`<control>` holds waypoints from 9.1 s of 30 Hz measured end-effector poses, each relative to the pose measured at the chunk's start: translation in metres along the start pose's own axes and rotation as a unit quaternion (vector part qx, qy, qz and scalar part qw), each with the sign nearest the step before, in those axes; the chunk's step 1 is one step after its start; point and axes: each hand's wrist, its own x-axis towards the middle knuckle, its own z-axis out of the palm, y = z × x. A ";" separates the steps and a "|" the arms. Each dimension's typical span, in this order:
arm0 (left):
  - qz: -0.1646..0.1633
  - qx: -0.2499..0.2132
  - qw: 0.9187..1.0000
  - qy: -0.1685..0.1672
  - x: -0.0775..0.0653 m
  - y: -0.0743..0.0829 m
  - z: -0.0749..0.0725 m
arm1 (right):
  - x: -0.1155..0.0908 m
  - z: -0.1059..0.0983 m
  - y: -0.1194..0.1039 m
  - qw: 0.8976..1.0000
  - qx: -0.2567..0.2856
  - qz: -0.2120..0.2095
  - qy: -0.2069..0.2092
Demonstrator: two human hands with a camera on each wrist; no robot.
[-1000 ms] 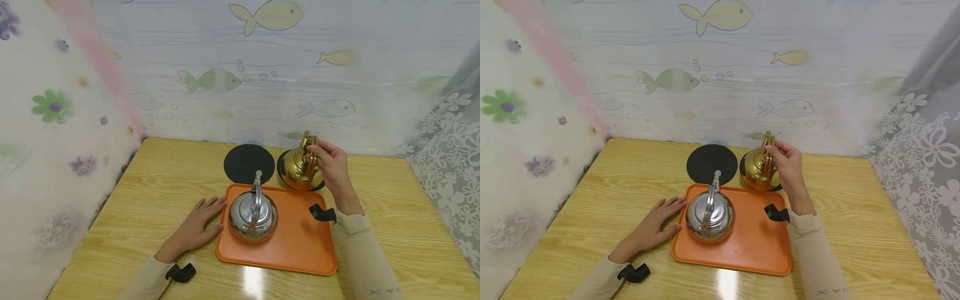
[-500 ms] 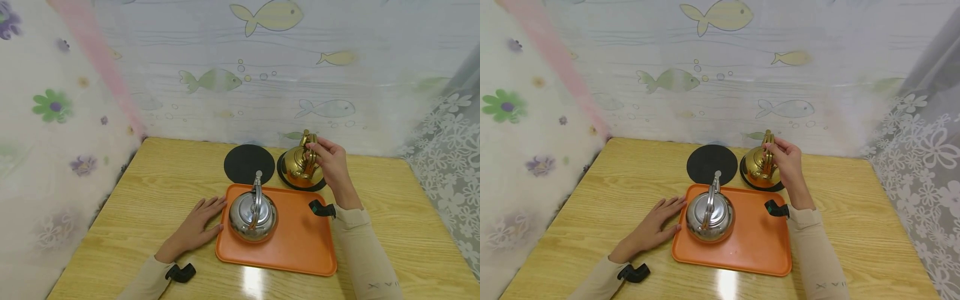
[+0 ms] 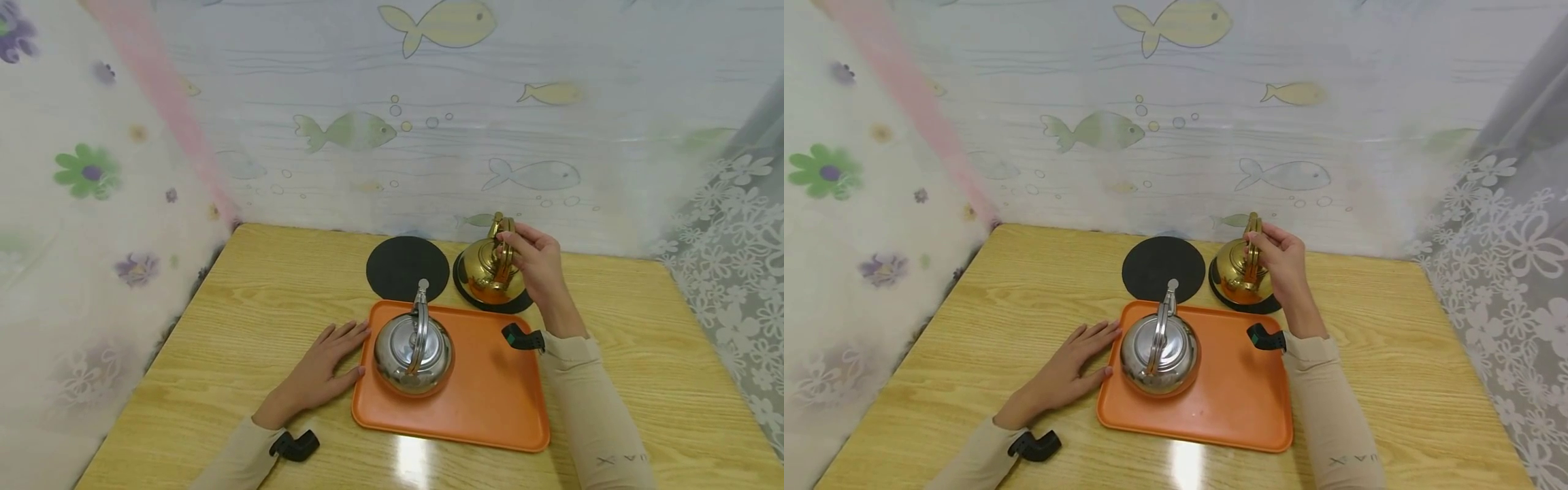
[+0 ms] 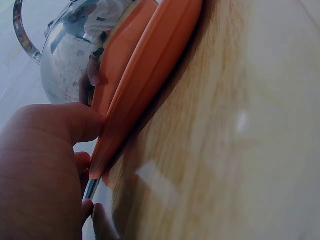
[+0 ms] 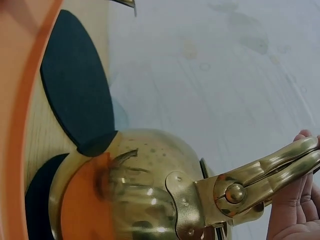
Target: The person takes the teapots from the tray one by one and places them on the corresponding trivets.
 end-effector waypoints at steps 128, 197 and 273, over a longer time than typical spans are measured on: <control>0.014 0.004 1.000 0.003 0.002 -0.002 0.001 | -0.094 0.022 -0.012 0.919 -0.356 -0.155 0.065; 0.002 -0.004 1.000 0.003 -0.001 -0.001 0.002 | -0.176 0.085 0.020 0.955 -0.287 -0.029 0.074; 0.008 0.002 1.000 0.005 0.000 -0.004 0.003 | -0.161 0.111 0.040 0.993 -0.037 0.093 -0.066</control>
